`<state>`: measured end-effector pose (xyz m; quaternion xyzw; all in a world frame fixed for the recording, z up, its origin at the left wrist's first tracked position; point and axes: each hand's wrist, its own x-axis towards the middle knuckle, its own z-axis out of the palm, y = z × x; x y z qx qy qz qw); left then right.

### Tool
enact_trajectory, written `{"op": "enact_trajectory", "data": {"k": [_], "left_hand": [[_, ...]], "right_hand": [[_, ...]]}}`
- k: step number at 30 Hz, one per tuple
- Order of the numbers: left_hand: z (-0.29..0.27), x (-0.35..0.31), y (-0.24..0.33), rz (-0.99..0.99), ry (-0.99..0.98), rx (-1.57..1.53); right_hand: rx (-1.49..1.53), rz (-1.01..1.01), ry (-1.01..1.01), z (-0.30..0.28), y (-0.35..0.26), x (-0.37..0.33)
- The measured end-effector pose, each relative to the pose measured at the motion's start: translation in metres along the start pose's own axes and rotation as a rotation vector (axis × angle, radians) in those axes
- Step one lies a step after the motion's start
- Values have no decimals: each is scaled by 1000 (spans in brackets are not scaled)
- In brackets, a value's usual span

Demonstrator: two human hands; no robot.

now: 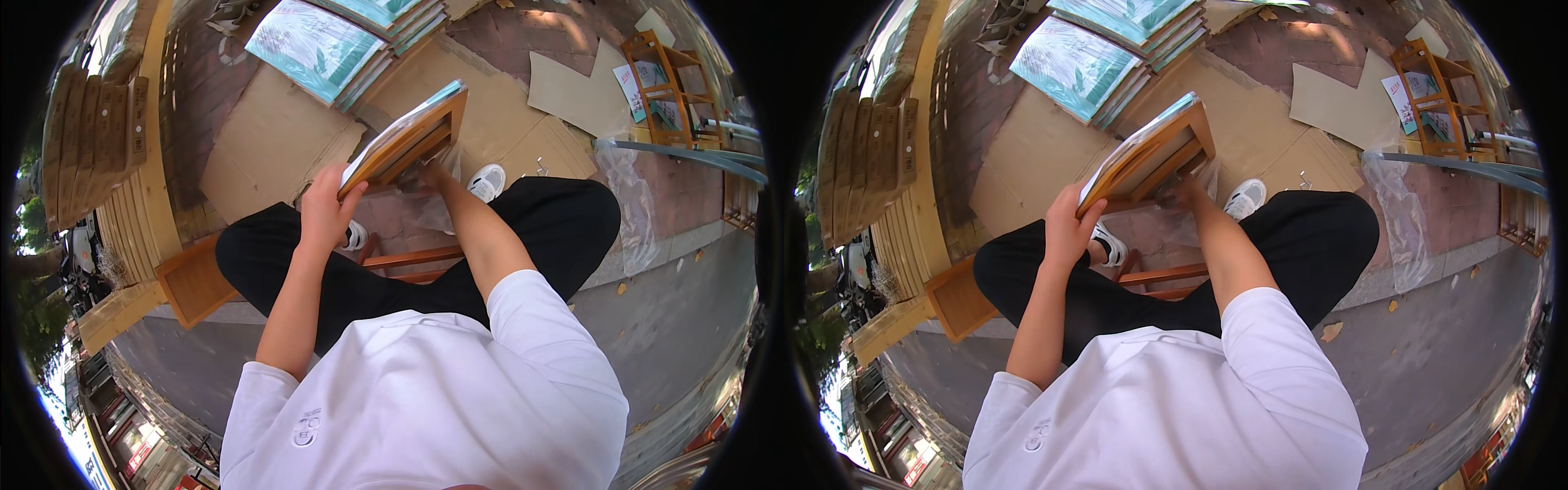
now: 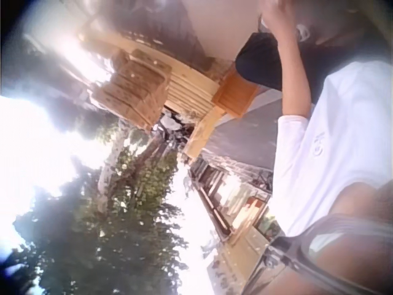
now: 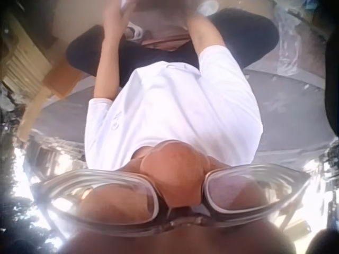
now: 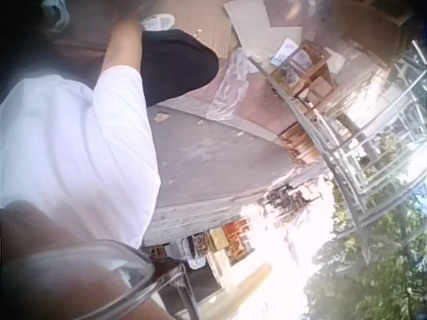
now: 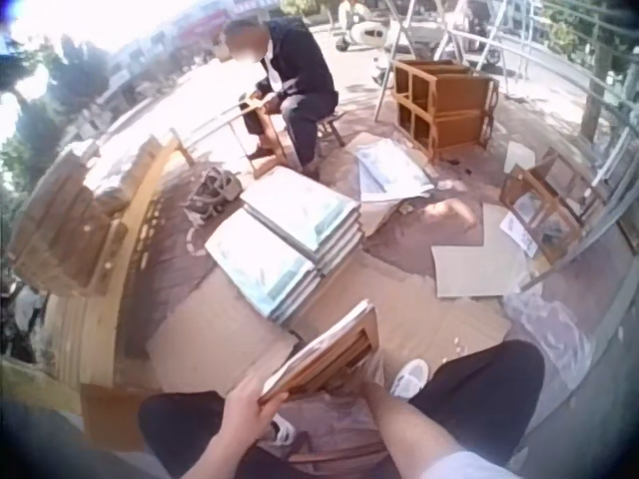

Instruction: The person assembles a wooden chair outdoors. They align the frame and seat, insert screws, and use a cordless drill to fasten the parts together. The chair is then placed upright on the ground.

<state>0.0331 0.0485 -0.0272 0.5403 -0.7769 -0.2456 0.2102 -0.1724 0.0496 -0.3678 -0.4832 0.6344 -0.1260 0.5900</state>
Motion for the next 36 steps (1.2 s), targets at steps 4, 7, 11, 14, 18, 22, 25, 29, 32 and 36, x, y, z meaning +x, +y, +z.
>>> {"op": "enact_trajectory", "data": {"k": [4,7,11,14,18,22,25,29,32,36], "left_hand": [[0,-11,1,-30,6,18],[1,-13,5,-35,0,12],[-2,-12,14,-18,-25,-21],[-3,1,18,18,-90,-63],[-16,-23,11,-39,-26,-98],[-11,8,20,-14,-154,-212],[-8,17,26,-1,-159,-310],[0,21,30,37,-191,-394],[2,13,41,142,-195,-338],[12,1,45,189,-132,-336]], "right_hand": [[440,332,-12,25,-15,14],[470,360,260,55,-19,27],[560,383,527,65,3,40],[872,282,680,33,23,41],[1339,168,512,-16,-82,-64],[1641,-159,277,-66,-88,-114],[1710,-397,65,-72,-104,-167],[1510,-203,95,-67,-180,-234],[1439,-211,104,-60,-188,-234],[1510,-319,-203,-66,-163,-219]]}}
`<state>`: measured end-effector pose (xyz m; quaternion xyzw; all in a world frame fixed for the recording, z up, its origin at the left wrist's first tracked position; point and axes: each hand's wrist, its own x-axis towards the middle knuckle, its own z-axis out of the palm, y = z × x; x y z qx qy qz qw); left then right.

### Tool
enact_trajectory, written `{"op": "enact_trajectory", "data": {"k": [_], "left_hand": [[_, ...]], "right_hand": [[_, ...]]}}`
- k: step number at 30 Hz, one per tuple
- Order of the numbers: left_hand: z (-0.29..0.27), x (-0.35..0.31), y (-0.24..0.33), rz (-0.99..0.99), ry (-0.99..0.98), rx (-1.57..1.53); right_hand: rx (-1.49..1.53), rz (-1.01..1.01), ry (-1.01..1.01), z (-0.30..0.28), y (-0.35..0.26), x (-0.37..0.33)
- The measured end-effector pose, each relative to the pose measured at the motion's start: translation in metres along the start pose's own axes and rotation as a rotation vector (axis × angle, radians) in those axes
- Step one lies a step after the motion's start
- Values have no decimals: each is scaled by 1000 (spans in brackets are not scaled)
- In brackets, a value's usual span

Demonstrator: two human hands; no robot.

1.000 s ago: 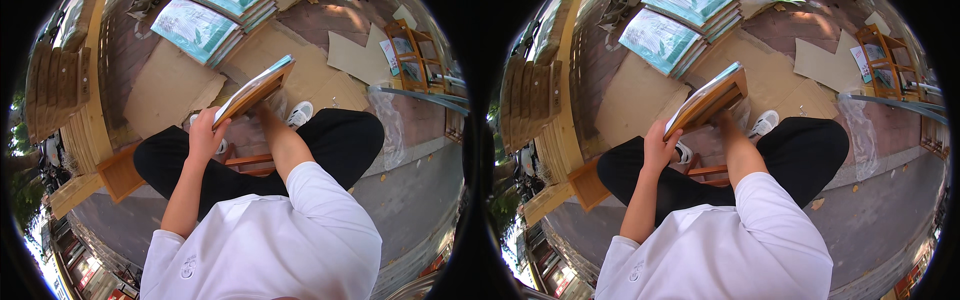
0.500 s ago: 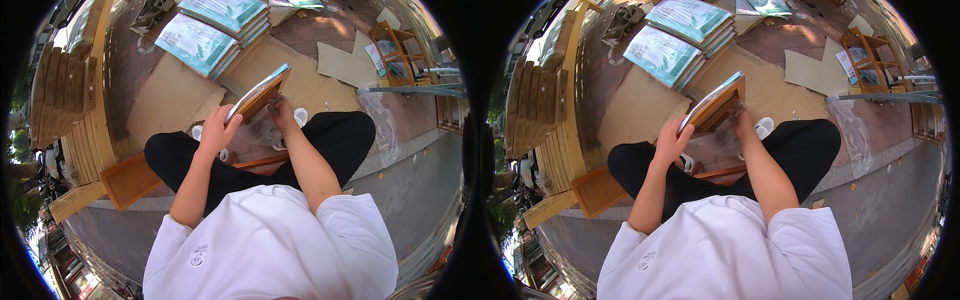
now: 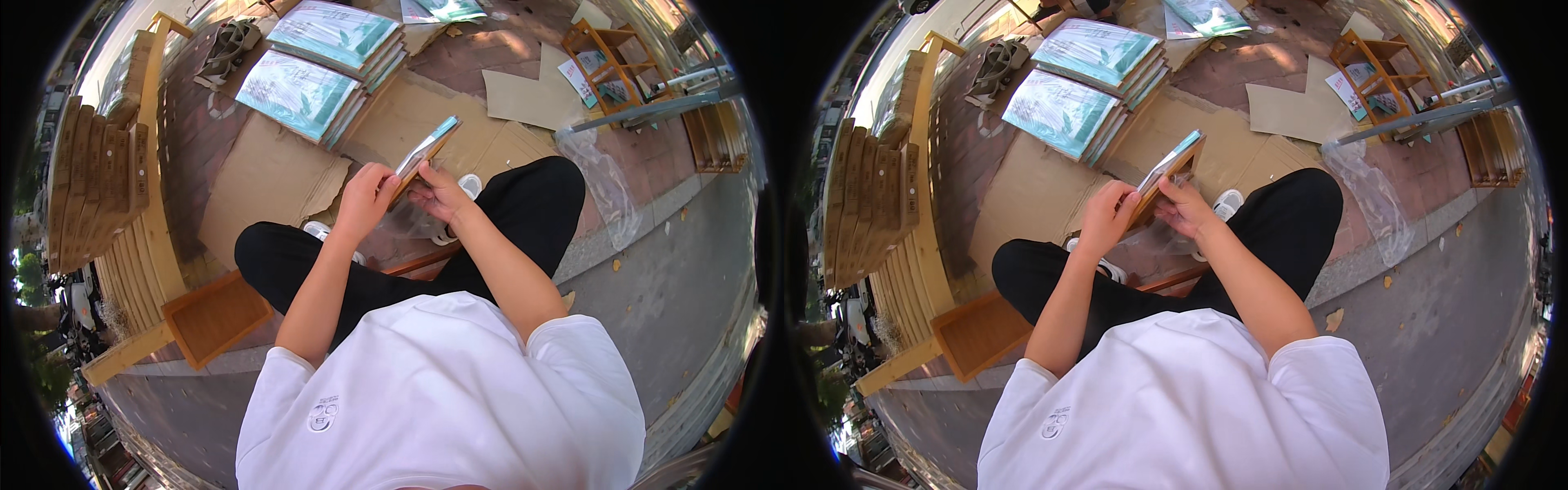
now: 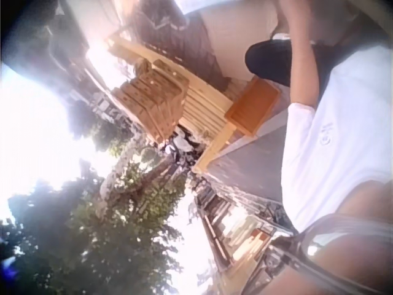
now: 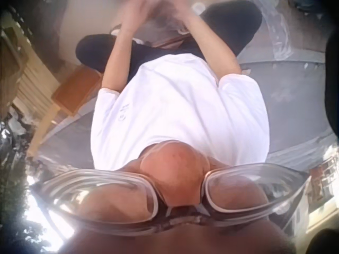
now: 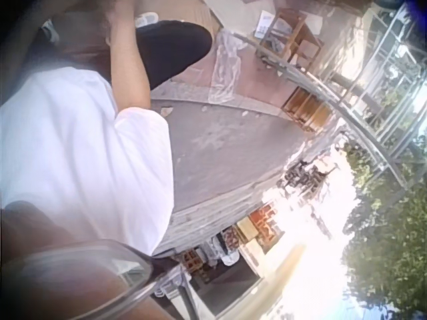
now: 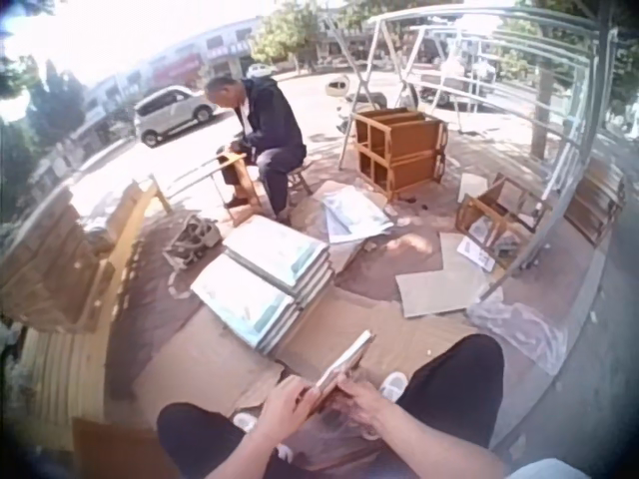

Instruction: The person assembles a wooden chair outdoors. They align the frame and seat, insert screws, and use a cordless drill to fasten the parts together. The chair is then placed upright on the ground.

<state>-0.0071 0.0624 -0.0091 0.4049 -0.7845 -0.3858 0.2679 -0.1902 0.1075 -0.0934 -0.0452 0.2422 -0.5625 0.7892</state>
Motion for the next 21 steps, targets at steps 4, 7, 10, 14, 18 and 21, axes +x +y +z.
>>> {"op": "enact_trajectory", "data": {"k": [4,7,10,14,18,21], "left_hand": [[2,-9,3,-61,-64,-71],[3,-9,0,-44,-74,-14],[-2,1,-12,142,68,121],[-7,19,-27,-3,105,239],[-19,47,-45,-243,-194,673],[-22,61,-65,-128,-145,712]], "right_hand": [[-1,47,-129,-11,2,2],[-81,84,-135,-11,1,2],[-137,110,-178,-13,3,0],[-136,89,-265,-7,-2,0],[-157,19,-36,10,-7,-4],[-221,-26,69,29,-5,-11]]}}
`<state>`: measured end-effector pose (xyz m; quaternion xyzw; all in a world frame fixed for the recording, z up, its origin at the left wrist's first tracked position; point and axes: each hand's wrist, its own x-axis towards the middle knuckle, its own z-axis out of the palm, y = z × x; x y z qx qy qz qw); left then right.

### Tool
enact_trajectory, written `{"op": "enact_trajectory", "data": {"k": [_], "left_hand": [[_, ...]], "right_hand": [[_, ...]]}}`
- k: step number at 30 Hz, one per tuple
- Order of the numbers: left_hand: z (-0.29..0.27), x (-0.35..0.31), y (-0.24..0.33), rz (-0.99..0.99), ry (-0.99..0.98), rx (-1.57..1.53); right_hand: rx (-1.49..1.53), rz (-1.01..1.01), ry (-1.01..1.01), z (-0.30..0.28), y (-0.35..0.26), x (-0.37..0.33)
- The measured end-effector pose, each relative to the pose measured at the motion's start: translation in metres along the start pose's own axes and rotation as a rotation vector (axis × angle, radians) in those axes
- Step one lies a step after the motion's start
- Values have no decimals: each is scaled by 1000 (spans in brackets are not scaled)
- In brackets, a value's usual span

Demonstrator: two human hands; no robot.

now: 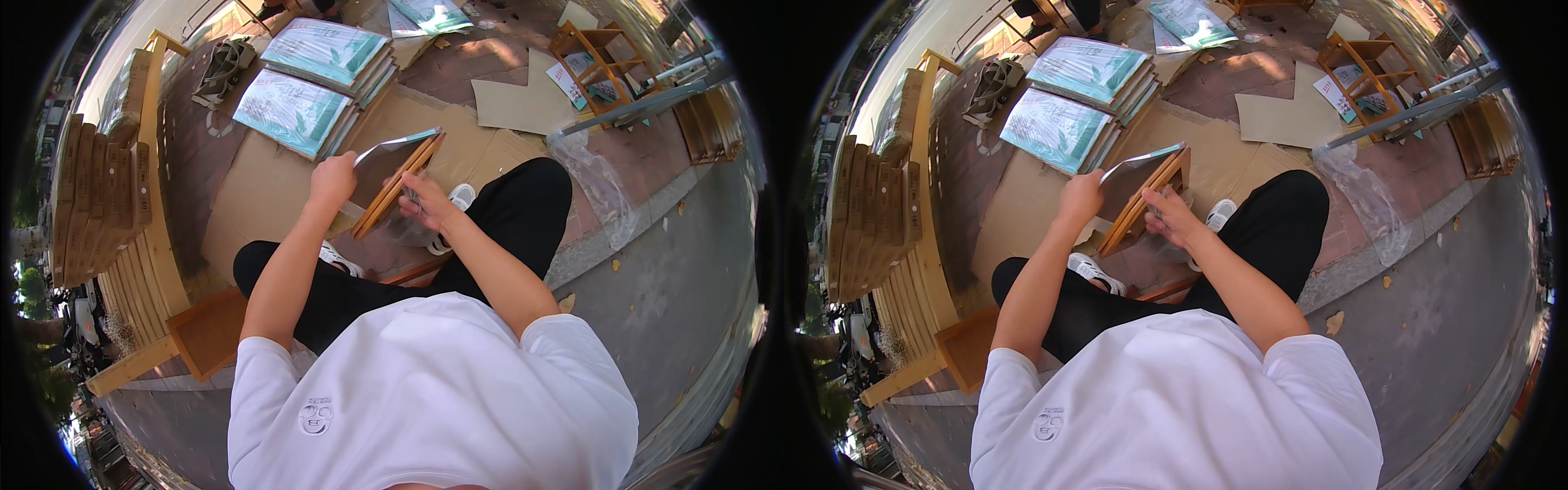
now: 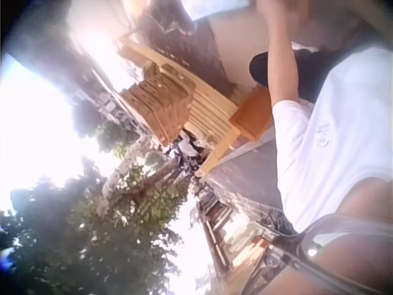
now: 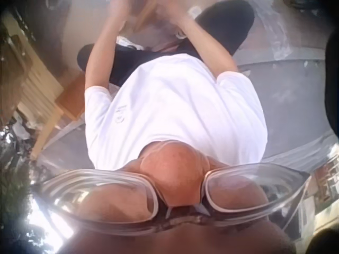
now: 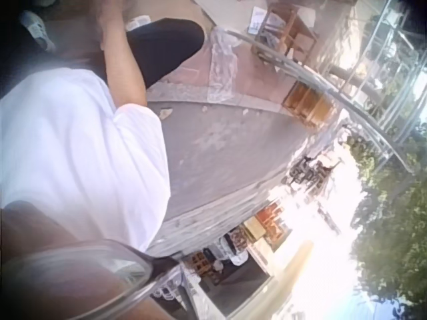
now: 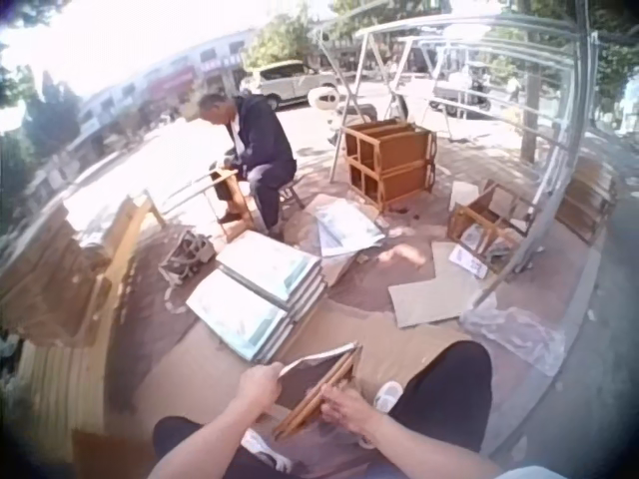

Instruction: The person assembles a wooden chair outdoors. They align the frame and seat, insert screws, and use a cordless drill to fasten the parts together. The chair is then placed upright on the ground.

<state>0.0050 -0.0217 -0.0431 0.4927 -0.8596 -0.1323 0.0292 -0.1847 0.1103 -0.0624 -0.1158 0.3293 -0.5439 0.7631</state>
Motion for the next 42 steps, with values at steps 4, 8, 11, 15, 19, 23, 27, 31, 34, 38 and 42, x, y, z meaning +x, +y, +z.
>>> {"op": "enact_trajectory", "data": {"k": [4,8,11,15,19,23,27,31,34,38,42], "left_hand": [[-3,15,1,29,-19,-1],[4,23,5,7,31,-4],[1,30,20,35,39,59],[-28,43,58,220,76,-46],[-21,68,68,474,-9,109],[-18,94,67,391,-63,85],[-11,118,-9,118,6,23],[-16,94,-44,51,-16,-57],[-25,45,-45,-7,-61,-44],[-16,-18,-47,-65,-76,2],[-17,-21,-58,-84,52,-67]], "right_hand": [[-145,-14,250,12,3,-3],[-212,-10,212,19,6,-9],[-239,-32,229,13,-1,0],[-279,-12,242,13,3,-6],[-354,-21,211,33,20,-5],[-394,56,194,22,15,-8],[-498,-32,89,30,33,-27],[-391,-63,103,21,31,-37],[-344,-38,69,13,-3,-32],[-383,-48,-13,29,-78,-47],[-319,-243,-133,38,-188,-141]]}}
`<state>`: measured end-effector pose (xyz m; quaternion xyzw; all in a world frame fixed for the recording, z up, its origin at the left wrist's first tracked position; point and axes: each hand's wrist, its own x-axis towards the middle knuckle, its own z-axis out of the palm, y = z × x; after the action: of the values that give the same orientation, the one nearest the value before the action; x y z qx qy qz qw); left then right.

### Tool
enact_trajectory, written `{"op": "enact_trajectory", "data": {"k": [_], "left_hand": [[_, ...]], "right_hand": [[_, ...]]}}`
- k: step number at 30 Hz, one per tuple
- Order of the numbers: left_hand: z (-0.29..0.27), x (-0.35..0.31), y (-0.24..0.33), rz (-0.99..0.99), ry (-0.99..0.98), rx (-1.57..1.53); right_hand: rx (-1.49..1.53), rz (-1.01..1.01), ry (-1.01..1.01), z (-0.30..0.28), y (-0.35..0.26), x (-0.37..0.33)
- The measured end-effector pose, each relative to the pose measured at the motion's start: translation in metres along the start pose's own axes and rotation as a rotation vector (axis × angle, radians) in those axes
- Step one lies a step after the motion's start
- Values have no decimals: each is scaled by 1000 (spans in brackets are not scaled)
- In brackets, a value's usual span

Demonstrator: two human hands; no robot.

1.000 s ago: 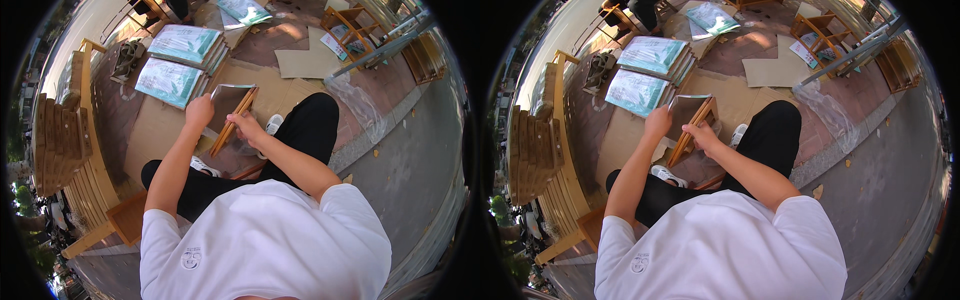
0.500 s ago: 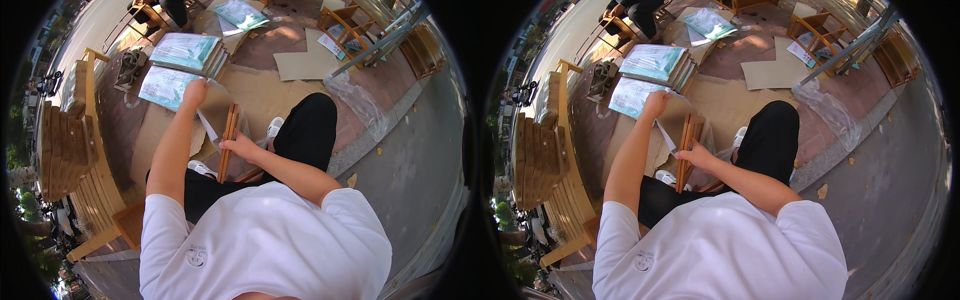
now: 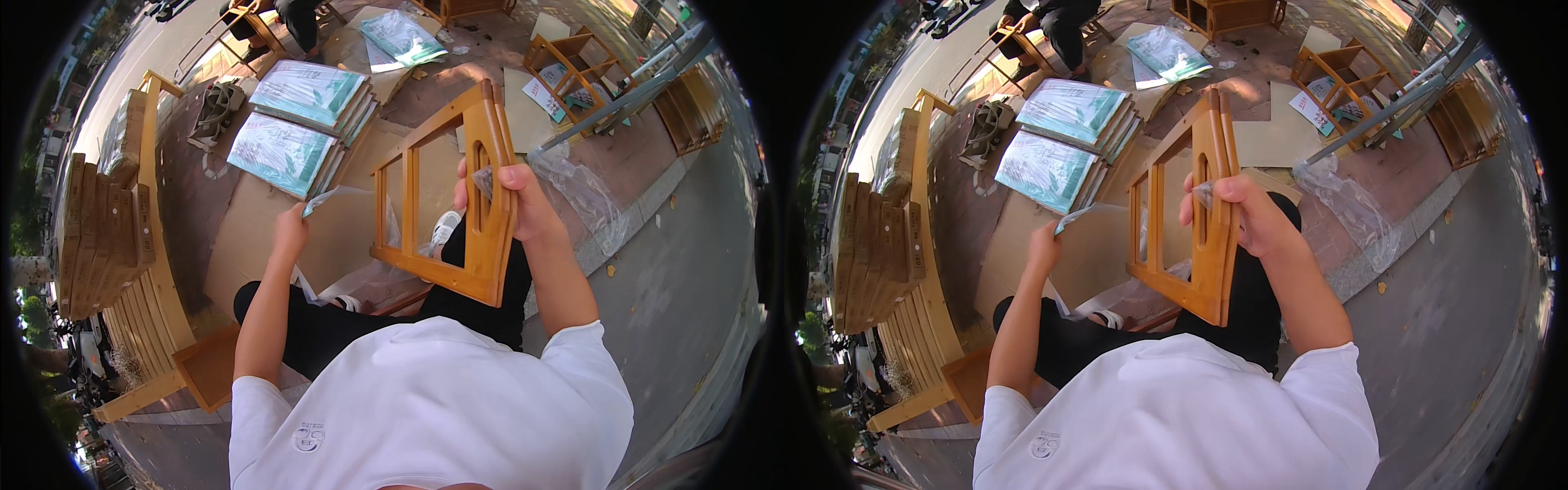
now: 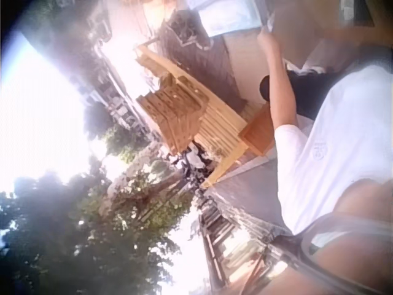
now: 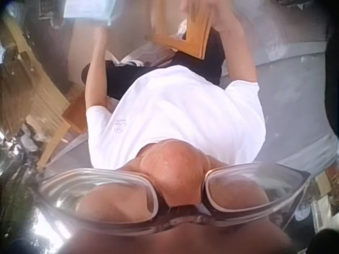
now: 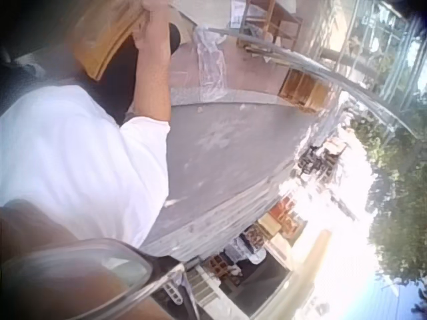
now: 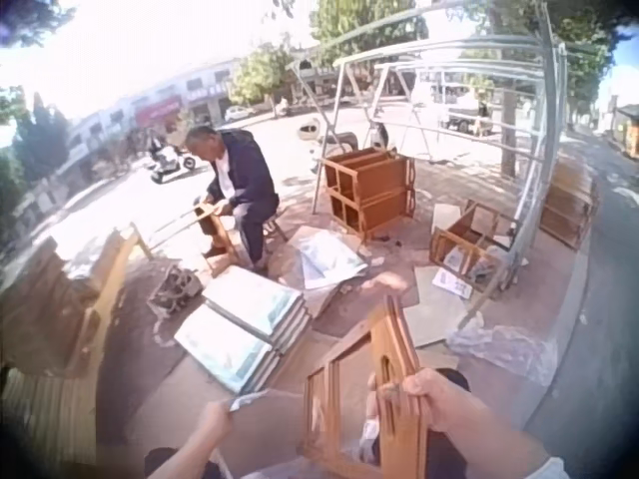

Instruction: The person assembles a wooden chair outdoors. They align the frame and seat, insert screws, and use a cordless drill to fasten the parts together. The chair is then placed upright on the ground.

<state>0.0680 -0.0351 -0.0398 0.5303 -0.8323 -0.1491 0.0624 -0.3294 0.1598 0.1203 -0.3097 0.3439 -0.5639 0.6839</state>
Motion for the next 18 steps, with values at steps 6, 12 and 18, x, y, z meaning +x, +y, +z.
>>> {"op": "enact_trajectory", "data": {"k": [6,12,18], "left_hand": [[-34,120,105,167,107,-68],[-54,330,258,133,486,-459],[50,402,259,-225,476,-631]], "right_hand": [[-73,-408,65,13,-127,-119],[-240,-673,303,-24,-150,-196],[-331,-592,701,-46,-152,-233]]}}
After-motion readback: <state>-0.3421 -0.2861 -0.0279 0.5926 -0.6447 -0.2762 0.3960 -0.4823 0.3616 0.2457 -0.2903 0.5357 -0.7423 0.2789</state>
